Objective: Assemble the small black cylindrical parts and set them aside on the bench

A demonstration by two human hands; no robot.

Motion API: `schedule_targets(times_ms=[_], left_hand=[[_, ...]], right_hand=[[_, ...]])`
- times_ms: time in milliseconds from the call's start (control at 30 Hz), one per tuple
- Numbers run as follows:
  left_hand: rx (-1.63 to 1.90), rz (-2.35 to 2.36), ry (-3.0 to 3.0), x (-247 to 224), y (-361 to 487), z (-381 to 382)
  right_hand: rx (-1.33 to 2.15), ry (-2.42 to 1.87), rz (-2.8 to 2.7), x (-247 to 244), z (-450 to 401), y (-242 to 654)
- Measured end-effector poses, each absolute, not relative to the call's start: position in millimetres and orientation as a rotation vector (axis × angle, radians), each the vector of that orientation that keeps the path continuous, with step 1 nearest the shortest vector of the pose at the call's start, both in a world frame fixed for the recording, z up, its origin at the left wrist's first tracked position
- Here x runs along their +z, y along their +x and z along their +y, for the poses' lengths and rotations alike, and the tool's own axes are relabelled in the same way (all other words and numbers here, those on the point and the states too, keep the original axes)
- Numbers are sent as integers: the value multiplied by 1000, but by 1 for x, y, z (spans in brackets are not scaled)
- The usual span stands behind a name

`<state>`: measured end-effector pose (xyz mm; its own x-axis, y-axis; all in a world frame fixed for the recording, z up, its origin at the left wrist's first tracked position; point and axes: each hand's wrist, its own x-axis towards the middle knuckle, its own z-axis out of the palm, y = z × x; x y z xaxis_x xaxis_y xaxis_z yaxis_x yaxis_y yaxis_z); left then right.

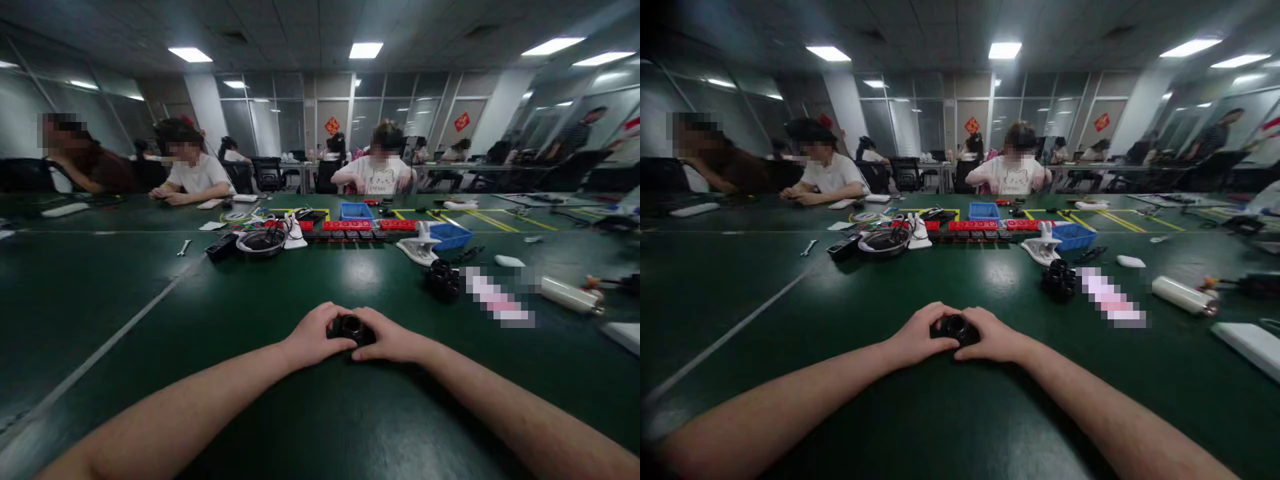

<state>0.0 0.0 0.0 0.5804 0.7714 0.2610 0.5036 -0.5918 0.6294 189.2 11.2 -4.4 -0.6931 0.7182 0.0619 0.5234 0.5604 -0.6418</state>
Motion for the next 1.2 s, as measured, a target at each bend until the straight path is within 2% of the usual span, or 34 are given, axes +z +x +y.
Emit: schedule_targets(times_ms=[233, 1000, 1200], left_hand=[[648, 949, 2305, 5, -3, 2], [630, 969, 2246, 2, 0, 4], [679, 1083, 2189, 3, 7, -4]], right_hand=[[1048, -914, -2511, 0, 18, 199], [1009, -1028, -2471, 0, 17, 196], [883, -1171, -2465, -1, 16, 194]])
